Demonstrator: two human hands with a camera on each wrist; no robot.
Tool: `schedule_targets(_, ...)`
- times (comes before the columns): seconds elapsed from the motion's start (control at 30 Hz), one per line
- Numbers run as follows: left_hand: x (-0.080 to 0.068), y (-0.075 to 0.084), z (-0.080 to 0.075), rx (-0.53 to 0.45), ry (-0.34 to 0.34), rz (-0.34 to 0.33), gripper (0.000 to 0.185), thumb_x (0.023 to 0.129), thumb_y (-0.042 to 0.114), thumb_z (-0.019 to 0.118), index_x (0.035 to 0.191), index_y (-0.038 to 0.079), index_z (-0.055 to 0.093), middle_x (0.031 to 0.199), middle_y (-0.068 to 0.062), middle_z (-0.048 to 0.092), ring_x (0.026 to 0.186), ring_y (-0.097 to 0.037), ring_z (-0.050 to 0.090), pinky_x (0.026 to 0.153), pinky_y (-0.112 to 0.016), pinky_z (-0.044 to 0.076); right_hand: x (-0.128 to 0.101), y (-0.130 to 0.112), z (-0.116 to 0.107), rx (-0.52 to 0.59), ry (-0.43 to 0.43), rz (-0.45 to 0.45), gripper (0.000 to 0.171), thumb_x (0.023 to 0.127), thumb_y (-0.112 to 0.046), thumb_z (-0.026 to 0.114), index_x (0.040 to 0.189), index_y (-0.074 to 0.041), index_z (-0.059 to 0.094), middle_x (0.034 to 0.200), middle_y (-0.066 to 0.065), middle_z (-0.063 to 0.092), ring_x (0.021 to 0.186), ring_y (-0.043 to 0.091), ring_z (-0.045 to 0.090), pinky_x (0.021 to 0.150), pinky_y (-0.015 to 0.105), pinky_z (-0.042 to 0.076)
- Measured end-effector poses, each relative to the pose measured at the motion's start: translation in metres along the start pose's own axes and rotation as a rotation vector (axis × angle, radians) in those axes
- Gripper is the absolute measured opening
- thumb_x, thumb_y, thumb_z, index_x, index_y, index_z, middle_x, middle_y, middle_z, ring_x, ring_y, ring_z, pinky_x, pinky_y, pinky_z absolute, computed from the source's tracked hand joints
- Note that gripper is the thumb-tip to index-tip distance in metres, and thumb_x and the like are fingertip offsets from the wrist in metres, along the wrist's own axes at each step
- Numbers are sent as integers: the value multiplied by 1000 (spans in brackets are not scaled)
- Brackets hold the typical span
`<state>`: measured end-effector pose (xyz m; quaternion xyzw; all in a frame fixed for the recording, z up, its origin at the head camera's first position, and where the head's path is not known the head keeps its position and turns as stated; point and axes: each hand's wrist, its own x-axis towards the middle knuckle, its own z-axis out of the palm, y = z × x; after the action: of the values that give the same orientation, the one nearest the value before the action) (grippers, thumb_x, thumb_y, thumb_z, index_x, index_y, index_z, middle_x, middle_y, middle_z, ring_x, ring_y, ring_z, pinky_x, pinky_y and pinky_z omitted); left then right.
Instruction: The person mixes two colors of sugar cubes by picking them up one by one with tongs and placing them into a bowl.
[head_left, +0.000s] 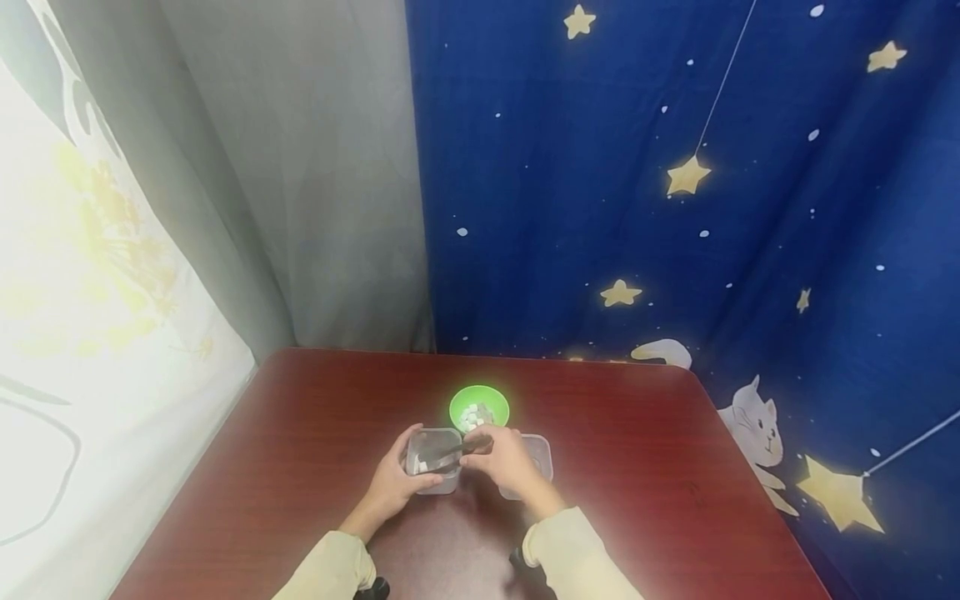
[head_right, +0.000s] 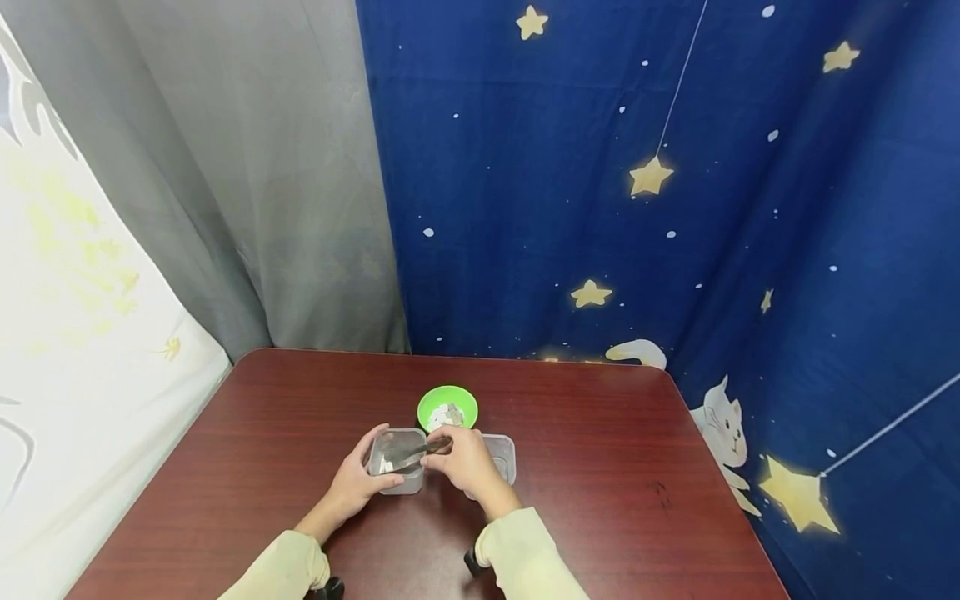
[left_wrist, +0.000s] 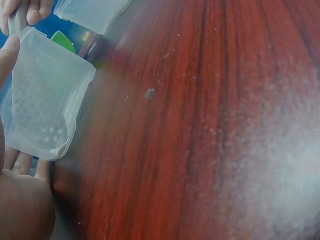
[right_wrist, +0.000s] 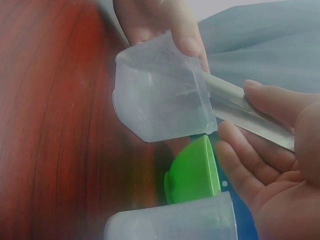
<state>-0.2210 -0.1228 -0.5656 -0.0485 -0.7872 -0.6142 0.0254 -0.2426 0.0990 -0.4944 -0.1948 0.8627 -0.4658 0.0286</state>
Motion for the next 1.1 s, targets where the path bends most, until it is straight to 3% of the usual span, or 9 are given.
schedule_targets(0.13, 1, -2, 0, -12, -9, 17, 97, 64, 13, 91, 146, 8, 39, 130, -18, 56, 112, -34, 57, 86, -36, 52, 0, 0, 1, -25, 19, -7, 24, 77, -16, 83, 97, -10, 73, 86, -4, 72, 72, 7, 65, 66, 26, 52)
schedule_targets(0.3, 1, -1, -1, -12, -16, -5, 98, 64, 14, 91, 146, 11, 39, 131, -18, 55, 113, -32, 57, 90, -36, 50, -1, 0, 4, -36, 35, 5, 20, 77, -17, 82, 94, -12, 73, 84, -7, 70, 71, 6, 63, 65, 26, 51)
schedule_targets(0.9, 2, 0, -2, 37, -4, -26, 99, 61, 18, 93, 145, 15, 42, 128, -9, 57, 109, -24, 58, 89, -35, 49, 1, 1, -6, 3, 93, -28, 18, 77, -14, 81, 94, -13, 75, 89, -3, 72, 76, 13, 69, 68, 25, 54)
schedule_targets(1.1, 2, -3, -1, 21, 4, 0, 98, 61, 17, 93, 145, 14, 42, 128, -12, 58, 104, -26, 60, 85, -36, 51, 1, 0, -15, -60, 141, 9, 17, 77, -24, 82, 92, -24, 75, 87, -8, 72, 75, 9, 69, 66, 30, 54)
